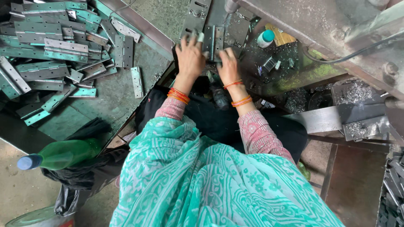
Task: The person repeatedly picks up metal hinge-like parts from a pile, places them into a press machine, and operates the lever to process them. The person handles the parts one at a time and returns them to the pile after each cycle.
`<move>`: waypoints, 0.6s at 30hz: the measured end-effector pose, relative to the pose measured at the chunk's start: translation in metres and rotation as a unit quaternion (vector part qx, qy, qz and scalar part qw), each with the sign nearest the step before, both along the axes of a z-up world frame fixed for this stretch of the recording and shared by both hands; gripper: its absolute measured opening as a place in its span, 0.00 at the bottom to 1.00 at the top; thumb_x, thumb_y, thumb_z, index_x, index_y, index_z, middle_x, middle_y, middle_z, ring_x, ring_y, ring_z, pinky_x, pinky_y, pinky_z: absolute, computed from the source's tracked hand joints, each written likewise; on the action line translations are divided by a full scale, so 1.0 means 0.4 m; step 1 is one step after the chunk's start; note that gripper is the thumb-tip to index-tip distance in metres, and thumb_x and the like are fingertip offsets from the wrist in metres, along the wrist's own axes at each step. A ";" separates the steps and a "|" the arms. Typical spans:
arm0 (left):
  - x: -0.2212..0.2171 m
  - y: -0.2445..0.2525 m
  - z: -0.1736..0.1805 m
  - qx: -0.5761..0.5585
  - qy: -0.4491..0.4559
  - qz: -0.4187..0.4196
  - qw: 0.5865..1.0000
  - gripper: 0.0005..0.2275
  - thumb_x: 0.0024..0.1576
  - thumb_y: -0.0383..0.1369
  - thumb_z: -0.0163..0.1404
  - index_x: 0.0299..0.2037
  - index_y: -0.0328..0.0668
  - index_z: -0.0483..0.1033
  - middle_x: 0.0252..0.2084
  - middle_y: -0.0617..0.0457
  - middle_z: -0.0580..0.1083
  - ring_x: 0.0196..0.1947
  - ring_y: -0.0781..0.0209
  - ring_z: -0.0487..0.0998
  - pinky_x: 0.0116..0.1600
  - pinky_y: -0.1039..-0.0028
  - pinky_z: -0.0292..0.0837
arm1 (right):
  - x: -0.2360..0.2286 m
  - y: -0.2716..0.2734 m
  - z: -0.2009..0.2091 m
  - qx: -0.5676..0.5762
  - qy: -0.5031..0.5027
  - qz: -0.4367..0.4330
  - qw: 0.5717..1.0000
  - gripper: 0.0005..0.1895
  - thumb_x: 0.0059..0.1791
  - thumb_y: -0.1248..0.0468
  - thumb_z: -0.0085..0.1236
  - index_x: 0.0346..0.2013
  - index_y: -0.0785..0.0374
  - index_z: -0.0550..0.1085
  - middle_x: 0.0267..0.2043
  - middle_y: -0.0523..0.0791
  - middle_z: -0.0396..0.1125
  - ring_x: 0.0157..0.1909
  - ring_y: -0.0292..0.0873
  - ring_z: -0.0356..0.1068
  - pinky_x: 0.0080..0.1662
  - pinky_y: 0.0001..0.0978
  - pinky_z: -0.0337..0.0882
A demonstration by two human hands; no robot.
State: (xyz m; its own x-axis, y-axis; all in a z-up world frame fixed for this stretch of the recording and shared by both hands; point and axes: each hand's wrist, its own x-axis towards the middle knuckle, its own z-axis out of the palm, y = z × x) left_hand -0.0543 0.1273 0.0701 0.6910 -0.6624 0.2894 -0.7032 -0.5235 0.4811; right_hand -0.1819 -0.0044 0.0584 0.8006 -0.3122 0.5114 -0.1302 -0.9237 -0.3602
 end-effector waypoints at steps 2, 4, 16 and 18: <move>-0.034 -0.001 -0.036 0.060 0.007 -0.040 0.997 0.26 0.54 0.44 0.57 0.60 0.40 0.72 0.69 0.47 0.63 0.72 0.40 0.53 0.69 0.31 0.41 | 0.023 0.028 -0.010 0.054 0.028 0.026 0.998 0.28 0.38 0.81 0.60 0.53 0.65 0.75 0.53 0.54 0.66 0.55 0.60 0.69 0.55 0.46 0.72; -0.040 -0.006 -0.078 0.055 -0.048 -0.037 0.997 0.26 0.57 0.44 0.55 0.63 0.40 0.72 0.70 0.50 0.64 0.74 0.41 0.51 0.69 0.28 0.37 | 0.013 0.048 -0.004 0.070 0.033 0.042 0.996 0.28 0.39 0.78 0.60 0.54 0.66 0.73 0.55 0.54 0.67 0.57 0.60 0.69 0.58 0.46 0.72; 0.028 -0.090 -0.144 0.079 -0.143 -0.040 0.986 0.20 0.63 0.37 0.47 0.66 0.48 0.72 0.67 0.57 0.69 0.76 0.44 0.49 0.70 0.27 0.33 | -0.235 0.295 -0.150 0.042 0.285 -0.069 0.955 0.32 0.41 0.61 0.66 0.60 0.51 0.69 0.72 0.56 0.51 0.57 0.63 0.66 0.48 0.56 0.74; 0.020 -0.076 -0.142 0.093 -0.143 -0.042 0.984 0.19 0.64 0.37 0.46 0.65 0.48 0.73 0.67 0.58 0.69 0.77 0.44 0.49 0.71 0.27 0.32 | -0.250 0.306 -0.198 0.057 0.264 -0.071 0.960 0.32 0.41 0.61 0.65 0.60 0.49 0.69 0.72 0.57 0.50 0.57 0.64 0.67 0.48 0.56 0.75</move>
